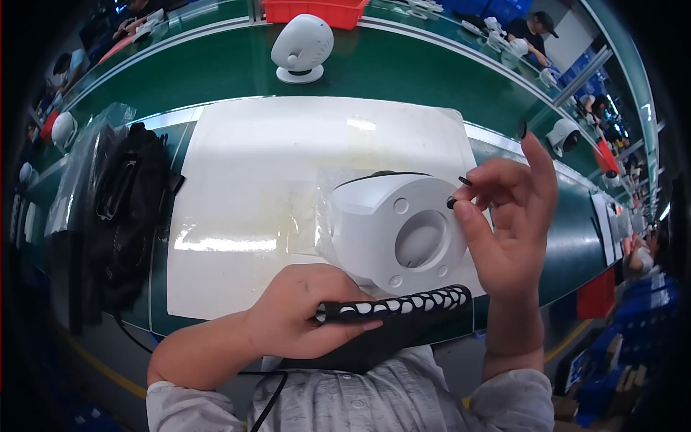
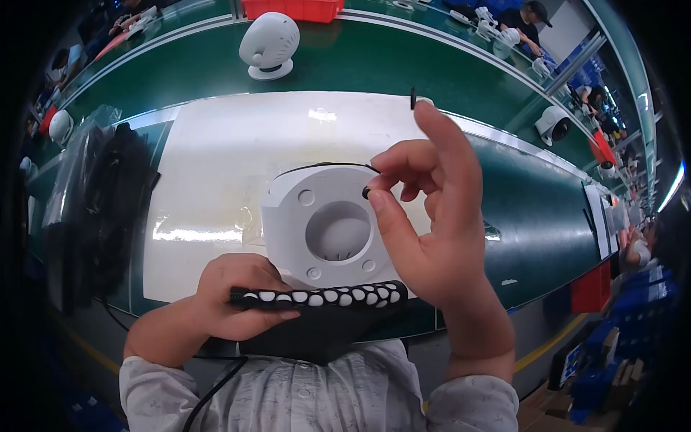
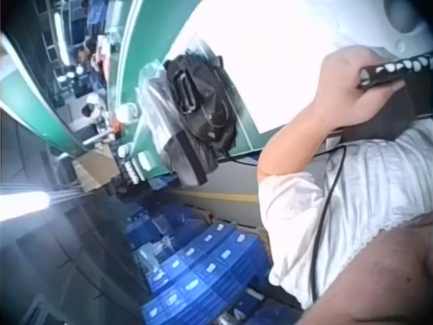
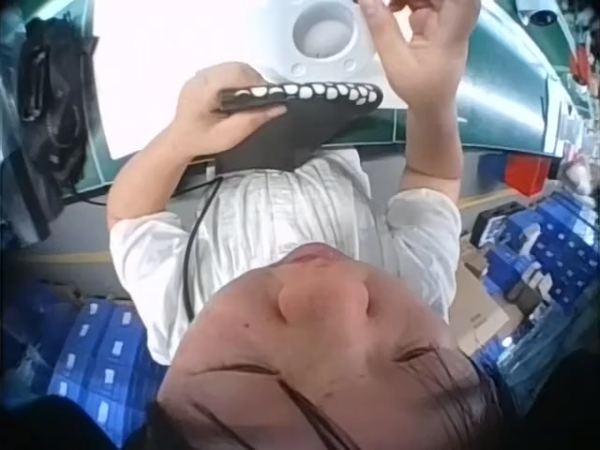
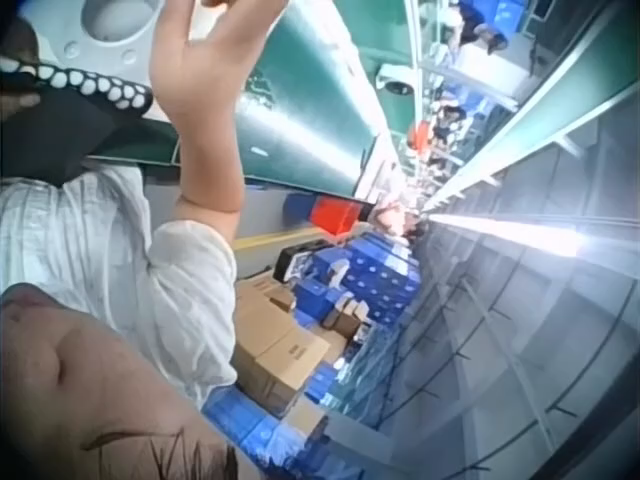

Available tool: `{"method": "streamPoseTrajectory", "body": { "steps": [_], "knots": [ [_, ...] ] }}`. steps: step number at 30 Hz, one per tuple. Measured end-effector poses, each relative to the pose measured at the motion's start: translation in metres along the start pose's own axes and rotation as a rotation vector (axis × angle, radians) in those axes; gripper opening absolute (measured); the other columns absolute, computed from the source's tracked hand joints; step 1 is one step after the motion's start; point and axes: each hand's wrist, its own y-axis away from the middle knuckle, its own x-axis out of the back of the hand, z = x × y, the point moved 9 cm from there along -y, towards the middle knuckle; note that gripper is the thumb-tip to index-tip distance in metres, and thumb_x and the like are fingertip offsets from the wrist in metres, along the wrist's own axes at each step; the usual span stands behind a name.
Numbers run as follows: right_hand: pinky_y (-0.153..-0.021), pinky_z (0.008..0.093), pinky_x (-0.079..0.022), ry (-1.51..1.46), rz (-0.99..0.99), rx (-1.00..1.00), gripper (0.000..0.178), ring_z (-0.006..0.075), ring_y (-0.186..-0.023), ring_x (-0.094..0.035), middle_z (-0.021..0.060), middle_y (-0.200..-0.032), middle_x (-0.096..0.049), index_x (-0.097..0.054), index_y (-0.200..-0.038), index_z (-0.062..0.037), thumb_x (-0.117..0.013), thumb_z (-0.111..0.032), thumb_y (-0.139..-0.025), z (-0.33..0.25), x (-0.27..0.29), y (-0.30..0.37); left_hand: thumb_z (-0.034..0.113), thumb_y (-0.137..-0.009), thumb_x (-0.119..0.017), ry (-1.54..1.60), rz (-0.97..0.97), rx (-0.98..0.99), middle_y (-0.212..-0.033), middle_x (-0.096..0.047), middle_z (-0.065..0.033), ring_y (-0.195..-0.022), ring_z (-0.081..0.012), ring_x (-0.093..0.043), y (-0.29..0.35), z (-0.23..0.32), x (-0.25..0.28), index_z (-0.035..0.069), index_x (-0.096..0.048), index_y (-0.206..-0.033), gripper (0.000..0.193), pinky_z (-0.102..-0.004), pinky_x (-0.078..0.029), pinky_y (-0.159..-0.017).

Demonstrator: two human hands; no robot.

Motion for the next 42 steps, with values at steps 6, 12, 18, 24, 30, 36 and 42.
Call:
{"method": "streamPoseTrajectory", "body": {
  "steps": [6, 12, 18, 24, 30, 36, 42],
  "knots": [
    [-0.069, 0.0281, -0.043, 0.592, -0.073, 0.208, 0.064, 0.0221, -0.079, -0.058, 0.0145, -0.091, -0.058, -0.02, -0.127, -0.0054, -0.049, 0.012, -0.072, -0.036, -0.016, 0.002, 0.009, -0.064, -0.07, 0.022, -0.046, -0.04, -0.064, -0.055, -0.0074, -0.056, -0.0247, -0.054, 0.0, 0.001, 0.005, 0.006, -0.055, -0.081, 0.022, -0.0295, -0.04, -0.048],
    [-0.082, 0.0419, -0.042, 0.773, -0.412, 0.179, 0.057, 0.0315, -0.089, -0.058, 0.0135, -0.1, -0.058, -0.028, -0.118, -0.0038, -0.053, 0.009, -0.068, -0.055, -0.038, 0.005, 0.011, -0.064, -0.07, 0.012, -0.028, -0.057, -0.066, -0.055, -0.008, -0.057, -0.0257, -0.055, 0.002, -0.001, 0.004, 0.005, -0.055, -0.083, 0.025, -0.0304, -0.041, -0.049],
    [-0.092, 0.0388, -0.033, 0.373, -0.108, 0.176, 0.054, 0.0246, -0.1, -0.052, 0.0113, -0.091, -0.055, -0.033, -0.118, -0.0018, -0.056, 0.006, -0.07, -0.05, -0.022, -0.009, 0.013, -0.066, -0.069, -0.028, -0.049, -0.033, -0.067, -0.056, -0.0086, -0.06, -0.0269, -0.055, 0.001, -0.001, 0.001, 0.005, -0.055, -0.084, 0.024, -0.0312, -0.042, -0.052],
    [-0.083, 0.0288, -0.037, -0.019, -0.223, -0.141, 0.046, 0.016, -0.087, -0.052, 0.01, -0.09, -0.052, -0.035, -0.118, -0.0024, -0.05, 0.006, -0.075, -0.015, -0.041, -0.023, 0.015, -0.067, -0.068, -0.007, -0.046, -0.021, -0.068, -0.057, -0.0092, -0.06, -0.0275, -0.056, -0.002, 0.002, 0.001, 0.005, -0.055, -0.083, 0.023, -0.0319, -0.043, -0.053],
    [-0.098, 0.0442, -0.021, 0.421, -0.263, 0.057, 0.042, 0.0206, -0.096, -0.055, 0.0115, -0.096, -0.059, -0.039, -0.115, -0.0037, -0.053, 0.0, -0.075, -0.04, -0.039, -0.016, 0.016, -0.068, -0.068, -0.011, -0.039, -0.011, -0.069, -0.057, -0.0096, -0.061, -0.0287, -0.056, -0.004, 0.003, 0.001, 0.005, -0.054, -0.083, 0.023, -0.0327, -0.043, -0.052],
    [-0.1, 0.0504, -0.01, 0.692, -0.356, 0.088, 0.034, 0.0289, -0.109, -0.048, 0.0113, -0.103, -0.059, -0.048, -0.106, -0.0053, -0.059, -0.012, -0.074, -0.055, -0.048, -0.009, 0.016, -0.067, -0.067, 0.009, -0.049, 0.0, -0.069, -0.057, -0.0103, -0.063, -0.0295, -0.056, -0.001, -0.001, 0.003, 0.006, -0.054, -0.083, 0.023, -0.0333, -0.044, -0.054],
    [-0.097, 0.0541, -0.011, 0.518, -0.314, -0.042, 0.022, 0.0368, -0.123, -0.027, 0.0124, -0.128, -0.038, -0.053, -0.091, -0.0086, -0.061, -0.012, -0.071, -0.041, -0.04, 0.008, 0.012, -0.067, -0.064, 0.006, -0.063, -0.03, -0.072, -0.057, -0.0105, -0.066, -0.0297, -0.057, -0.002, -0.002, 0.001, 0.007, -0.054, -0.085, 0.021, -0.0338, -0.044, -0.056]
  ]
}}
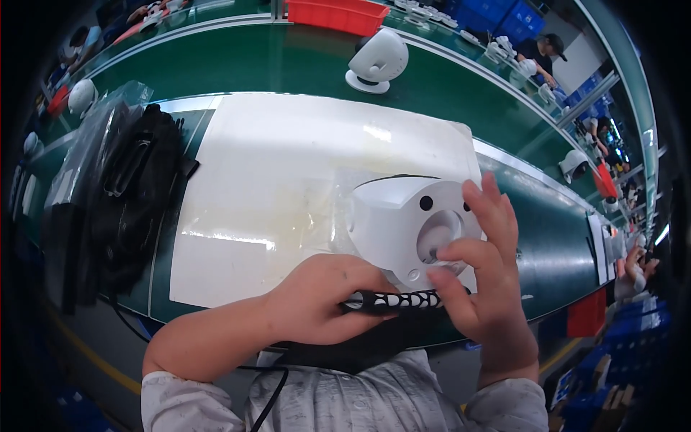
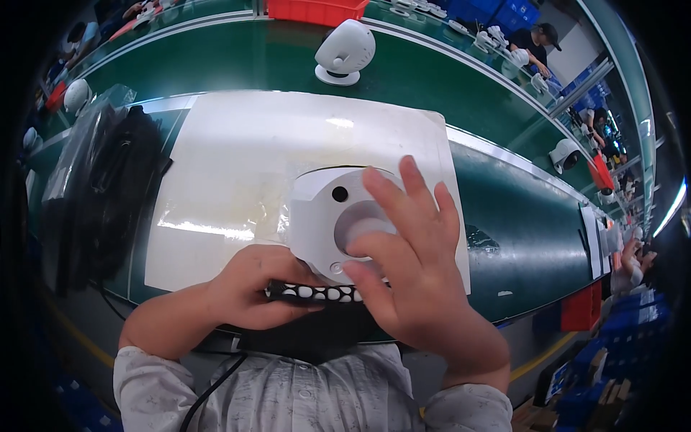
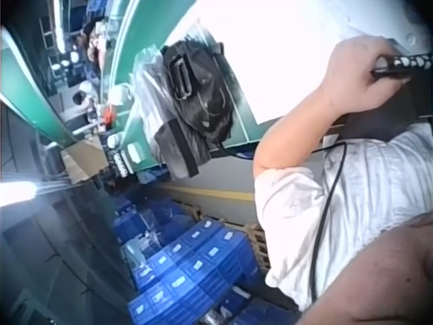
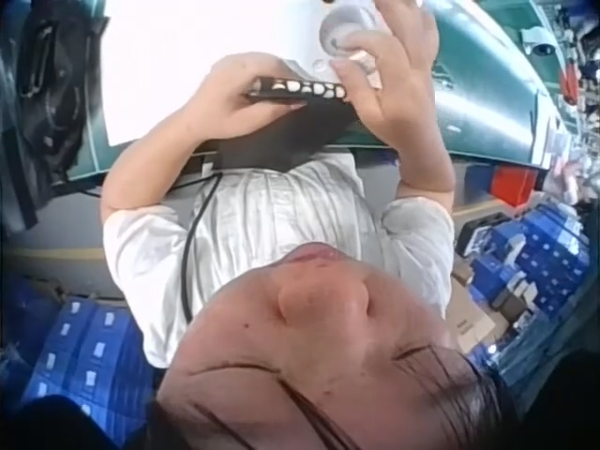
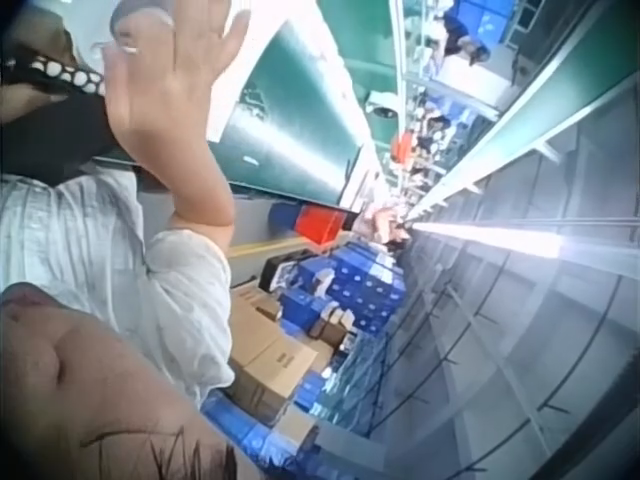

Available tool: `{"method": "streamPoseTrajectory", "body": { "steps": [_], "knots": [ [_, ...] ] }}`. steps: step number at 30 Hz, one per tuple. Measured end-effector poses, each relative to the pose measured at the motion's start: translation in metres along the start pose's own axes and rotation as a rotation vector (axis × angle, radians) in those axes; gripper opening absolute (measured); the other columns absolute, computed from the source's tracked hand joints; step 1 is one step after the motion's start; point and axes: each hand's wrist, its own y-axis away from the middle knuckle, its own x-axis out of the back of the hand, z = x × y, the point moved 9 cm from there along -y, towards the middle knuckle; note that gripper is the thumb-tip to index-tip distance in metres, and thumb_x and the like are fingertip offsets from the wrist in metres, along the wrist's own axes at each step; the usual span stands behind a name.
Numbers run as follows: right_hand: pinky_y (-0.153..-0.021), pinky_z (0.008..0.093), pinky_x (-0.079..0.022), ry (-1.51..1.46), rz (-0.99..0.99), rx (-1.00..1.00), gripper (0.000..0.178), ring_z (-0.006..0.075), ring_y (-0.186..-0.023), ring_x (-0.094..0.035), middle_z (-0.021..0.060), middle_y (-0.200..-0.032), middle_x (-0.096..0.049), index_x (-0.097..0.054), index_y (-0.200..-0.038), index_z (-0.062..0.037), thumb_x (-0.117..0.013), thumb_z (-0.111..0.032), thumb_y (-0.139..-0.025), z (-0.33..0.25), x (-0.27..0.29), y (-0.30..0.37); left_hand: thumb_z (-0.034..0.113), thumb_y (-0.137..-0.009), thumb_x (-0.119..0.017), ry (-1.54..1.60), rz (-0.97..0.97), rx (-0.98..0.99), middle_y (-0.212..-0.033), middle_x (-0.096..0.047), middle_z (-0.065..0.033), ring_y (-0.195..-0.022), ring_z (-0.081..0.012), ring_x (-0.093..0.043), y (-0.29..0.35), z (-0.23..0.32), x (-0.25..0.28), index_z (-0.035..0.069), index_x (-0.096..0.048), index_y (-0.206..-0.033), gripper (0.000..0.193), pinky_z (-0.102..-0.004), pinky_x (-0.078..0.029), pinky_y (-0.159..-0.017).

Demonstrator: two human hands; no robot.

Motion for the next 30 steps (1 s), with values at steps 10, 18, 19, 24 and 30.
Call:
{"method": "streamPoseTrajectory", "body": {
  "steps": [10, 18, 19, 24, 30],
  "knots": [
    [-0.098, 0.0512, -0.006, -0.049, -0.051, -0.03, 0.011, 0.0357, -0.125, -0.025, 0.0188, -0.129, -0.035, -0.056, -0.08, -0.0082, -0.054, -0.019, -0.079, 0.003, -0.015, 0.005, 0.01, -0.065, -0.061, 0.053, -0.079, 0.0, -0.074, -0.057, -0.009, -0.068, -0.0284, -0.056, 0.0, -0.004, -0.002, 0.008, -0.055, -0.086, 0.022, -0.0339, -0.044, -0.058],
    [-0.1, 0.051, -0.003, 0.441, -0.201, 0.059, 0.053, 0.0374, -0.118, -0.034, 0.0125, -0.12, -0.046, -0.057, -0.1, -0.0123, -0.04, -0.057, -0.079, -0.017, -0.024, 0.027, 0.01, -0.066, -0.062, 0.06, -0.016, 0.012, -0.075, -0.057, -0.0096, -0.069, -0.0291, -0.057, 0.002, -0.005, 0.003, 0.008, -0.055, -0.086, 0.021, -0.0334, -0.045, -0.058],
    [-0.1, 0.051, -0.003, 0.443, -0.2, 0.056, 0.053, 0.0374, -0.118, -0.034, 0.0125, -0.12, -0.046, -0.057, -0.1, -0.0123, -0.04, -0.057, -0.079, -0.018, -0.025, 0.026, 0.01, -0.066, -0.062, 0.061, -0.019, 0.01, -0.075, -0.057, -0.0096, -0.069, -0.0291, -0.057, 0.001, -0.005, 0.004, 0.008, -0.055, -0.086, 0.021, -0.0334, -0.045, -0.058],
    [-0.097, 0.049, -0.017, 0.122, 0.184, 0.037, 0.022, 0.028, -0.113, -0.042, 0.0022, -0.111, -0.052, -0.061, -0.092, -0.017, -0.061, -0.03, -0.074, -0.007, -0.006, 0.036, 0.009, -0.066, -0.063, 0.082, -0.033, 0.059, -0.072, -0.058, -0.0097, -0.065, -0.029, -0.057, 0.001, -0.01, 0.006, 0.008, -0.056, -0.082, 0.018, -0.0322, -0.044, -0.056],
    [-0.096, 0.0426, -0.022, 0.168, 0.316, 0.186, 0.016, 0.0231, -0.105, -0.044, -0.0013, -0.106, -0.052, -0.064, -0.081, -0.0188, -0.066, -0.014, -0.065, -0.02, -0.009, 0.045, 0.011, -0.068, -0.065, 0.076, -0.031, 0.13, -0.063, -0.055, -0.01, -0.058, -0.0285, -0.055, -0.001, -0.009, 0.011, 0.006, -0.054, -0.071, 0.012, -0.0313, -0.042, -0.05]
  ]
}}
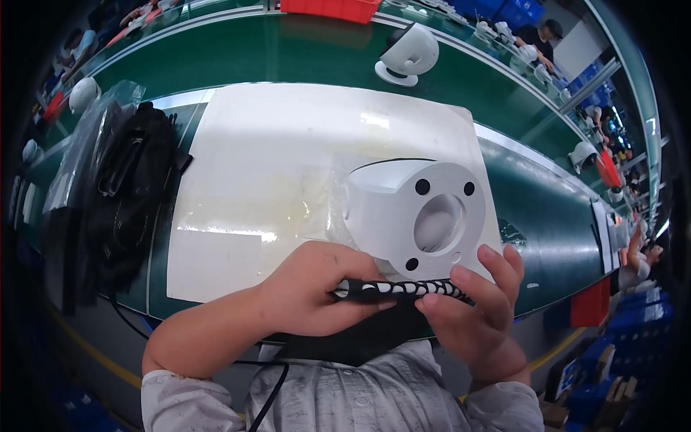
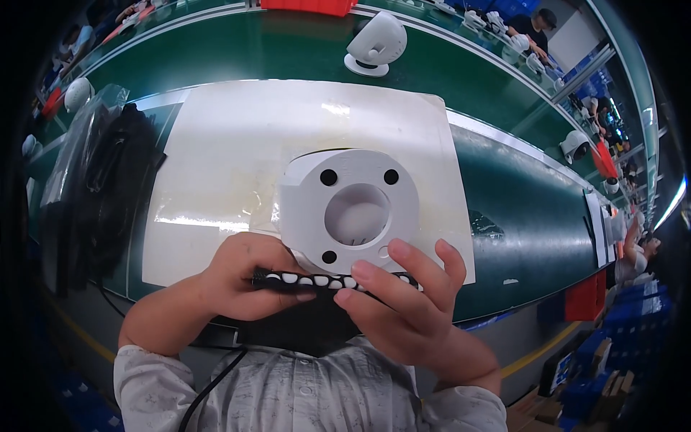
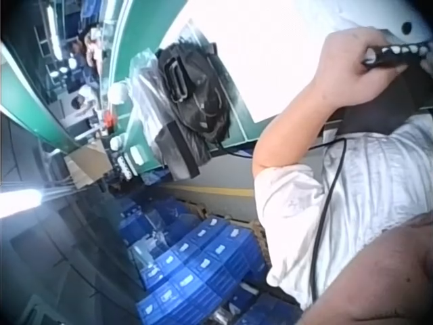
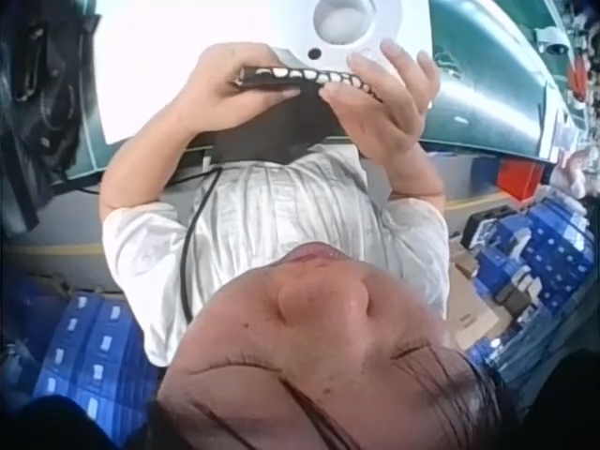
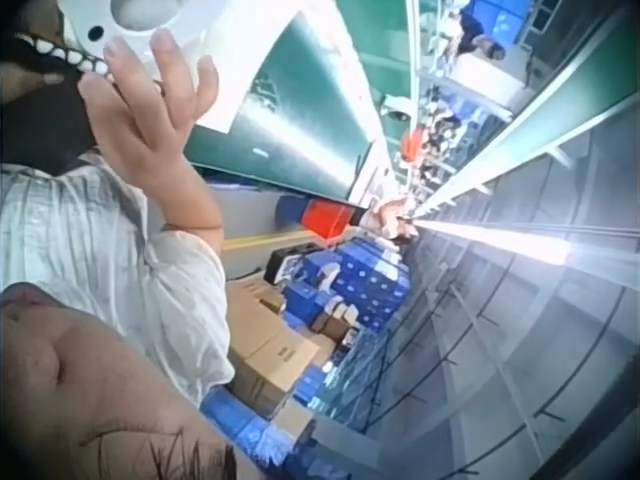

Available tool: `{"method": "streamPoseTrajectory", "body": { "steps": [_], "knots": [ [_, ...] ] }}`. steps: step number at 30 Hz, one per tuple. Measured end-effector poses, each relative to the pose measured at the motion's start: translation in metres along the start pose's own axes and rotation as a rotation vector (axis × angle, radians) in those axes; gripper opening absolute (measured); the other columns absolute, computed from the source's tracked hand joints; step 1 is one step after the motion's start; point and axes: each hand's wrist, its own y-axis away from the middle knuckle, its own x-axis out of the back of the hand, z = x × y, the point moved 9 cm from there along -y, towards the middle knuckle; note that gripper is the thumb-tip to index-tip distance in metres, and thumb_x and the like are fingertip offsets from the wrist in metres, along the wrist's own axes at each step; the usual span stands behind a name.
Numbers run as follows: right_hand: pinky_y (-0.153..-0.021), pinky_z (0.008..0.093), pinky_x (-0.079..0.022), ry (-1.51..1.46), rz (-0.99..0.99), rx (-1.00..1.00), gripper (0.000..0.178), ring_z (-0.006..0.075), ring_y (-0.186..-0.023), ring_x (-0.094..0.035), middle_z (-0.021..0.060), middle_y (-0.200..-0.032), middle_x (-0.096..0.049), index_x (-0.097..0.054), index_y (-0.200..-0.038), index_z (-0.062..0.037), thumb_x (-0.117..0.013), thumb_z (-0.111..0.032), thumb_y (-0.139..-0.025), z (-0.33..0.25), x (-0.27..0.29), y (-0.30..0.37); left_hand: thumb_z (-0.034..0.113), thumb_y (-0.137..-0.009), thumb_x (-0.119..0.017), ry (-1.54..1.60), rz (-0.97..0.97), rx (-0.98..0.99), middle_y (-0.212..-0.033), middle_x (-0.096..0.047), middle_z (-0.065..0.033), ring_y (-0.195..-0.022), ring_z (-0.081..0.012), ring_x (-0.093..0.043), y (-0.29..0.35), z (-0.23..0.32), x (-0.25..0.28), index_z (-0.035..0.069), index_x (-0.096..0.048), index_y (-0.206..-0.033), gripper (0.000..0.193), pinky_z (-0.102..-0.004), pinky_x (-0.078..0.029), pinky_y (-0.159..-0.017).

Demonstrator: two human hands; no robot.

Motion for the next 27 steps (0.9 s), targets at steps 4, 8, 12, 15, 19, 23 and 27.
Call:
{"method": "streamPoseTrajectory", "body": {
  "steps": [4, 8, 12, 15, 19, 23, 27],
  "knots": [
    [-0.096, 0.0419, -0.023, 0.022, 0.0, -0.038, 0.017, 0.0229, -0.104, -0.044, -0.0023, -0.105, -0.052, -0.064, -0.08, -0.0197, -0.067, -0.014, -0.064, 0.0, -0.004, 0.004, 0.013, -0.069, -0.066, -0.03, 0.015, 0.028, -0.058, -0.052, -0.0093, -0.054, -0.0283, -0.053, 0.003, -0.002, 0.002, 0.006, -0.052, -0.066, 0.015, -0.0315, -0.04, -0.047],
    [-0.095, 0.0412, -0.024, -0.026, 0.037, -0.018, 0.014, 0.0248, -0.106, -0.043, -0.0011, -0.106, -0.051, -0.061, -0.076, -0.0189, -0.065, -0.011, -0.065, -0.001, -0.006, 0.012, 0.003, -0.062, -0.072, -0.081, 0.028, -0.036, -0.059, -0.054, -0.0062, -0.05, -0.0185, -0.053, 0.003, 0.003, 0.006, 0.005, -0.053, -0.064, 0.019, -0.0253, -0.037, -0.044],
    [-0.093, 0.0429, -0.028, -0.339, 0.134, -0.322, 0.012, 0.0305, -0.112, -0.039, 0.0076, -0.107, -0.051, -0.059, -0.073, -0.0153, -0.063, -0.006, -0.067, 0.037, -0.002, 0.011, 0.016, -0.066, -0.069, -0.106, 0.071, -0.011, -0.052, -0.049, -0.0083, -0.049, -0.0272, -0.051, 0.003, 0.002, 0.007, 0.007, -0.051, -0.063, 0.021, -0.0308, -0.038, -0.044],
    [-0.095, 0.043, -0.028, -0.369, 0.028, -0.459, 0.009, 0.0343, -0.118, -0.034, 0.0145, -0.116, -0.047, -0.057, -0.073, -0.0096, -0.063, -0.005, -0.068, 0.063, -0.012, 0.0, 0.015, -0.066, -0.07, -0.135, 0.075, -0.042, -0.052, -0.049, -0.0081, -0.049, -0.027, -0.051, 0.004, 0.001, 0.008, 0.007, -0.051, -0.063, 0.021, -0.0309, -0.037, -0.043],
    [-0.097, 0.0422, -0.026, -0.441, -0.06, -0.537, 0.009, 0.0347, -0.121, -0.031, 0.016, -0.122, -0.044, -0.059, -0.074, -0.0064, -0.064, -0.006, -0.067, 0.069, -0.022, -0.003, 0.015, -0.065, -0.07, -0.114, 0.081, -0.039, -0.051, -0.048, -0.008, -0.049, -0.0268, -0.051, 0.004, -0.004, 0.01, 0.007, -0.051, -0.063, 0.021, -0.0311, -0.038, -0.043],
    [-0.096, 0.0419, -0.028, -0.29, -0.094, -0.505, 0.009, 0.0352, -0.12, -0.033, 0.0159, -0.12, -0.046, -0.061, -0.076, -0.0071, -0.065, -0.009, -0.068, 0.065, -0.017, -0.002, 0.014, -0.064, -0.071, -0.136, 0.08, -0.085, -0.053, -0.049, -0.0075, -0.048, -0.0261, -0.051, 0.004, -0.003, 0.01, 0.008, -0.051, -0.068, 0.021, -0.0309, -0.038, -0.043],
    [-0.094, 0.0418, -0.03, -0.09, -0.078, -0.316, 0.012, 0.0355, -0.118, -0.034, 0.0156, -0.118, -0.047, -0.062, -0.077, -0.0078, -0.067, -0.01, -0.066, 0.052, -0.01, 0.003, 0.013, -0.064, -0.071, -0.101, 0.083, -0.105, -0.054, -0.05, -0.0072, -0.048, -0.0253, -0.051, 0.004, -0.004, 0.011, 0.008, -0.05, -0.072, 0.023, -0.0305, -0.038, -0.043]
  ]
}}
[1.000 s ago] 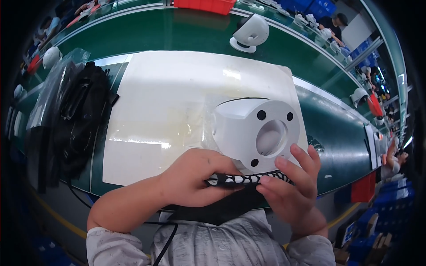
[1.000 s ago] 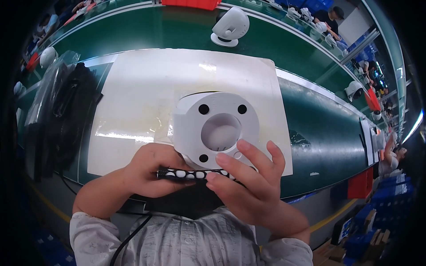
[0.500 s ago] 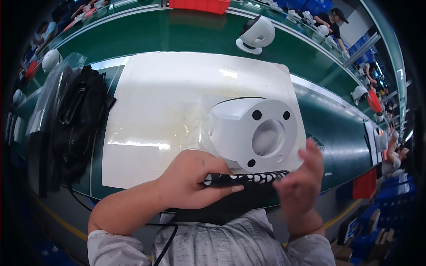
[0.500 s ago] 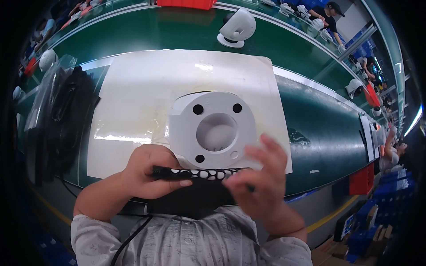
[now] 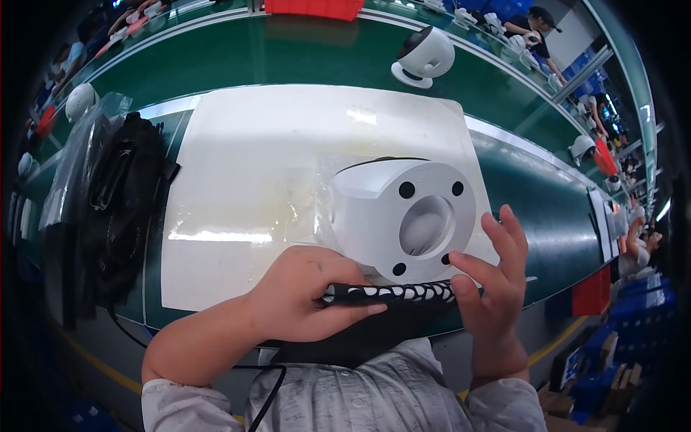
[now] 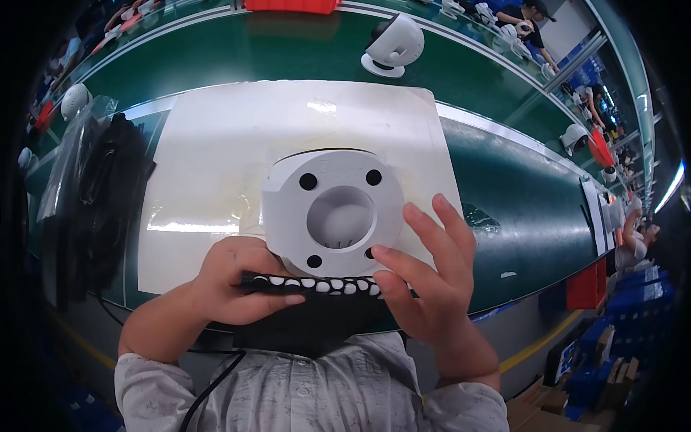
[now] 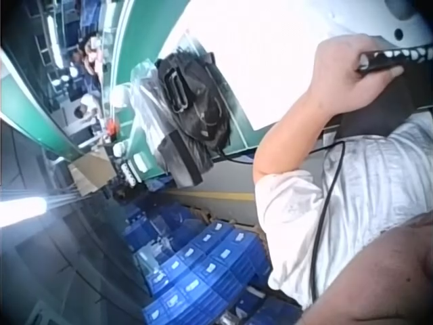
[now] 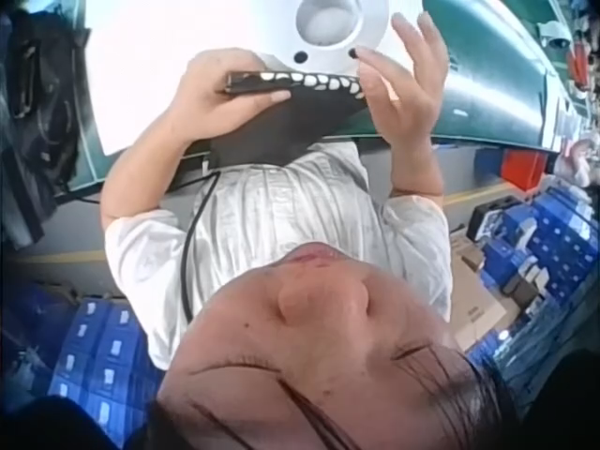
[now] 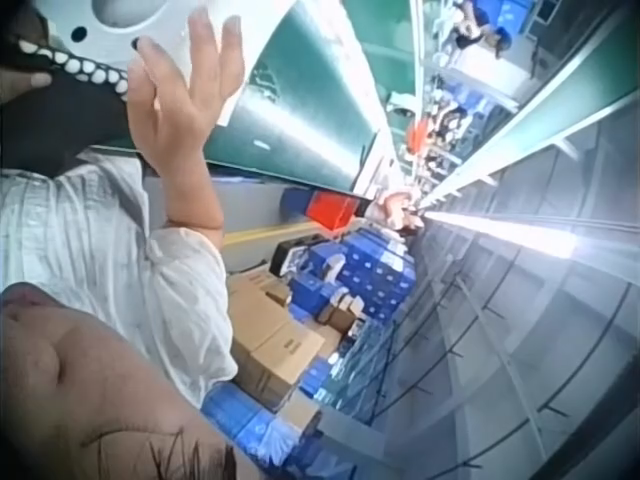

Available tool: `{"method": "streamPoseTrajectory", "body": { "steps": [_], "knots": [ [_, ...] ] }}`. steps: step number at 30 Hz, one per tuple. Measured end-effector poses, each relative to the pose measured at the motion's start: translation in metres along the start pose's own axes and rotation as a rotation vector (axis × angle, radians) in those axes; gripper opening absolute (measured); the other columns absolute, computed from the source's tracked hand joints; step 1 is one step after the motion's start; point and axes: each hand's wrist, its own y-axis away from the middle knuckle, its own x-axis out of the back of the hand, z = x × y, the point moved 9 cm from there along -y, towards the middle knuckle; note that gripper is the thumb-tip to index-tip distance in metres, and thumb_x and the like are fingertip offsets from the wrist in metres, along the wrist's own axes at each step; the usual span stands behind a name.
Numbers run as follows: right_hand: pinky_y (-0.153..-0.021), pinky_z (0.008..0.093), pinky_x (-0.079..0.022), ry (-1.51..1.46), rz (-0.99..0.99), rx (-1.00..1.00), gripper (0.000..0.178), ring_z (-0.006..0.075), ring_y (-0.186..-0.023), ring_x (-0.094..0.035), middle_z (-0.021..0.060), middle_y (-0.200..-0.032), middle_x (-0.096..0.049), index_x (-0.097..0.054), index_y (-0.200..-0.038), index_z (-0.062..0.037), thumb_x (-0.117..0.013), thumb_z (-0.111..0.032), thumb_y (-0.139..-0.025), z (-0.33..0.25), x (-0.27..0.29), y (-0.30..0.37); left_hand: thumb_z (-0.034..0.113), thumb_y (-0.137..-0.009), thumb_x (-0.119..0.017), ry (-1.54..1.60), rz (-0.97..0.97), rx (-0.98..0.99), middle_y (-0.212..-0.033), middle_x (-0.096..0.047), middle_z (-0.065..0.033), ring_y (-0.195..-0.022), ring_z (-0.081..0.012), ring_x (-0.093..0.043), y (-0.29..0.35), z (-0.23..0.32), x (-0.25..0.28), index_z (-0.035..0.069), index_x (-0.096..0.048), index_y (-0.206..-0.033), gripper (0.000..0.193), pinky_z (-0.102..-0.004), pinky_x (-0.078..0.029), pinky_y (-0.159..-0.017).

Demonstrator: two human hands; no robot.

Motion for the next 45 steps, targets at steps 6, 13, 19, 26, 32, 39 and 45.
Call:
{"method": "streamPoseTrajectory", "body": {
  "steps": [6, 13, 19, 26, 32, 39, 45],
  "knots": [
    [-0.093, 0.0418, -0.031, -0.279, -0.008, -0.134, 0.011, 0.0359, -0.117, -0.035, 0.0141, -0.118, -0.046, -0.061, -0.076, -0.0083, -0.066, -0.014, -0.068, 0.019, -0.012, 0.0, 0.012, -0.065, -0.071, -0.01, -0.029, 0.0, -0.055, -0.051, -0.0068, -0.049, -0.025, -0.052, -0.001, -0.003, -0.001, 0.009, -0.05, -0.073, 0.023, -0.03, -0.038, -0.044],
    [-0.097, 0.0438, -0.024, -0.308, -0.017, -0.179, 0.011, 0.0365, -0.122, -0.027, 0.0163, -0.124, -0.042, -0.056, -0.074, -0.0076, -0.065, -0.01, -0.068, 0.021, -0.012, -0.01, 0.012, -0.064, -0.072, -0.006, -0.023, -0.009, -0.056, -0.052, -0.0062, -0.049, -0.0243, -0.052, -0.001, -0.004, -0.001, 0.009, -0.05, -0.074, 0.024, -0.0298, -0.038, -0.043],
    [-0.098, 0.0442, -0.022, -0.232, -0.088, -0.17, 0.007, 0.0378, -0.124, -0.025, 0.0192, -0.126, -0.039, -0.058, -0.077, -0.0079, -0.061, -0.012, -0.073, 0.014, -0.015, -0.011, 0.012, -0.065, -0.071, -0.02, -0.038, -0.004, -0.056, -0.052, -0.0066, -0.049, -0.0244, -0.052, -0.001, -0.003, 0.0, 0.009, -0.049, -0.074, 0.024, -0.0296, -0.038, -0.044],
    [-0.093, 0.0433, -0.027, 0.291, -0.117, 0.218, 0.031, 0.0351, -0.117, -0.035, 0.0178, -0.12, -0.045, -0.062, -0.092, -0.0118, -0.05, -0.039, -0.082, -0.015, -0.005, 0.001, 0.011, -0.065, -0.071, 0.022, -0.025, 0.003, -0.057, -0.052, -0.0073, -0.05, -0.0252, -0.052, -0.002, -0.005, 0.001, 0.008, -0.049, -0.075, 0.024, -0.0298, -0.038, -0.044],
    [-0.085, 0.0371, -0.034, -0.151, 0.121, -0.036, 0.036, 0.0298, -0.097, -0.046, 0.0097, -0.1, -0.052, -0.06, -0.095, -0.0083, -0.052, -0.04, -0.08, 0.021, 0.005, -0.02, 0.012, -0.065, -0.071, 0.022, -0.016, 0.018, -0.056, -0.052, -0.0071, -0.05, -0.025, -0.052, 0.0, -0.011, 0.001, 0.008, -0.05, -0.073, 0.023, -0.0298, -0.038, -0.045],
    [-0.072, 0.0274, -0.039, -0.577, -0.365, 0.018, 0.027, 0.0187, -0.079, -0.05, 0.0066, -0.084, -0.053, -0.059, -0.09, -0.0021, -0.064, -0.022, -0.073, 0.023, -0.042, -0.089, 0.016, -0.067, -0.069, 0.077, -0.083, 0.066, -0.055, -0.051, -0.0065, -0.051, -0.0254, -0.052, 0.005, -0.022, -0.006, 0.008, -0.053, -0.066, 0.018, -0.0313, -0.038, -0.045],
    [-0.064, 0.0249, -0.037, -0.539, -0.231, 0.133, 0.019, 0.0143, -0.07, -0.048, 0.0045, -0.075, -0.051, -0.059, -0.081, -0.001, -0.065, -0.016, -0.071, 0.039, -0.046, -0.132, 0.007, -0.064, -0.07, -0.012, -0.138, 0.014, -0.059, -0.055, -0.0048, -0.05, -0.0208, -0.052, 0.013, -0.02, -0.019, 0.005, -0.062, -0.074, 0.013, -0.0283, -0.038, -0.045]
  ]
}}
